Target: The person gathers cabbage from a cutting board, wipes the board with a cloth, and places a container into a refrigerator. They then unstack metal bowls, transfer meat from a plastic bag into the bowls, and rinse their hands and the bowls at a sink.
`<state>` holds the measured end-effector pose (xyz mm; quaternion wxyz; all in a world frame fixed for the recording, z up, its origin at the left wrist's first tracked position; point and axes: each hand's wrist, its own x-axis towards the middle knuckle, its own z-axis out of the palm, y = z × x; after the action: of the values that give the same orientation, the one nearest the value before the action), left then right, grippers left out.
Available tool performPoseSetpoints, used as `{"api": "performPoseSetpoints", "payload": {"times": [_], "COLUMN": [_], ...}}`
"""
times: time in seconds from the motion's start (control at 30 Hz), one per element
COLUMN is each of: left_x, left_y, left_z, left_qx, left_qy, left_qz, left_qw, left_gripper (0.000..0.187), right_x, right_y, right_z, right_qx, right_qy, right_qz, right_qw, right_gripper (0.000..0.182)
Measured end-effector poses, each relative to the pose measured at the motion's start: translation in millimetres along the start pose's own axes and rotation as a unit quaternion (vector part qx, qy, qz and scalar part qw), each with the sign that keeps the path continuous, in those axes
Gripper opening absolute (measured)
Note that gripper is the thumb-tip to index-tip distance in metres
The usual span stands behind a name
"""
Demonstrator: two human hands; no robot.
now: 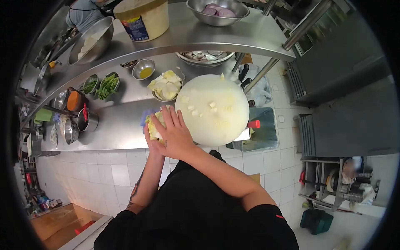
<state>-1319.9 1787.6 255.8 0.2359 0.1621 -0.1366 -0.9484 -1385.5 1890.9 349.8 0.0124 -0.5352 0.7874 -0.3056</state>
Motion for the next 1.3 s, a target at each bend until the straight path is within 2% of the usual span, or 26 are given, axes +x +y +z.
{"api": "performPoseSetpoints", "payload": {"times": [0.1, 0.2, 0.3, 0.33, 0.37, 0.4, 0.43, 0.47, 0.5, 0.53, 0.57, 0.67, 0.7, 0.73, 0.8, 0.83, 0.9, 0.93, 1.0, 1.07, 1.2, 1.3], "left_x": [1, -1, 9, 8, 6, 5, 5, 3, 1, 0, 0, -5, -8, -11, -13, -15, -19, -21, -23, -26, -22, -21], "left_y": [5, 11, 18, 20, 22, 23, 23, 22, 22, 21, 20, 22, 22, 22, 19, 19, 15, 13, 9, 0, -12, -20], "left_z": [-11, -5, -18, -10, -1, 5, 1, 2, 4, 6, 5, 1, 4, 5, 4, 5, 5, 3, 0, -2, 4, 13], "left_qx": [-0.060, -0.061, -0.055, -0.055, -0.115, -0.174, -0.136, -0.134, -0.151, -0.167, -0.165, -0.149, -0.135, -0.121, -0.111, -0.118, -0.130, -0.130, -0.129, -0.187, -0.180, -0.173], "left_qy": [-0.104, -0.058, -0.077, -0.076, -0.147, -0.217, -0.176, -0.176, -0.168, -0.160, -0.162, -0.182, -0.178, -0.172, -0.169, -0.173, -0.175, -0.158, -0.145, -0.144, -0.162, -0.159], "left_qz": [-0.013, -0.005, -0.040, -0.043, -0.088, -0.131, -0.150, -0.150, -0.153, -0.157, -0.160, -0.161, -0.155, -0.150, -0.143, -0.143, -0.140, -0.140, -0.138, -0.151, -0.158, -0.168], "left_qw": [0.993, 0.996, 0.995, 0.995, 0.978, 0.951, 0.963, 0.964, 0.962, 0.960, 0.960, 0.959, 0.962, 0.966, 0.969, 0.967, 0.966, 0.969, 0.971, 0.960, 0.957, 0.957], "left_gripper": [0.064, 0.064, 0.064, 0.064, 0.065, 0.067, 0.074, 0.074, 0.077, 0.080, 0.080, 0.083, 0.084, 0.085, 0.084, 0.085, 0.085, 0.084, 0.084, 0.084, 0.082, 0.082], "right_x": [6, 14, 15, 15, 14, 13, 11, 13, 17, 19, 22, 47, 51, 50, 38, 28, -4, -18, -41, -52, -76, -86], "right_y": [-8, -20, -14, -5, 7, 26, 54, 78, 96, 115, 134, 167, 168, 171, 170, 167, 166, 172, 192, 211, 242, 252], "right_z": [2, -10, -21, -23, -26, -27, -24, -17, -5, 6, 15, 50, 55, 57, 61, 54, 28, 22, 9, -4, -21, -15], "right_qx": [-0.012, 0.051, 0.113, 0.166, 0.218, 0.219, 0.224, 0.229, 0.230, 0.056, -0.121, -0.113, -0.116, -0.114, -0.139, -0.139, -0.233, -0.232, -0.241, -0.231, -0.228, -0.194], "right_qy": [-0.025, -0.032, 0.018, 0.058, 0.099, 0.100, 0.123, 0.146, 0.147, 0.119, 0.087, 0.056, 0.039, 0.039, -0.023, -0.027, -0.009, -0.012, 0.075, 0.069, 0.041, 0.065], "right_qz": [-0.011, 0.015, 0.034, 0.055, 0.075, 0.076, 0.124, 0.172, 0.172, 0.137, 0.099, 0.096, 0.107, 0.108, 0.124, 0.125, 0.117, 0.114, 0.083, 0.107, 0.147, 0.108], "right_qw": [1.000, 0.998, 0.993, 0.983, 0.968, 0.968, 0.959, 0.947, 0.946, 0.982, 0.984, 0.987, 0.987, 0.987, 0.982, 0.982, 0.966, 0.966, 0.964, 0.965, 0.961, 0.973], "right_gripper": [0.082, 0.086, 0.087, 0.085, 0.083, 0.083, 0.079, 0.076, 0.076, 0.072, 0.069, 0.066, 0.052, 0.052, 0.036, 0.036, 0.024, 0.024, 0.020, 0.018, 0.014, 0.011]}}
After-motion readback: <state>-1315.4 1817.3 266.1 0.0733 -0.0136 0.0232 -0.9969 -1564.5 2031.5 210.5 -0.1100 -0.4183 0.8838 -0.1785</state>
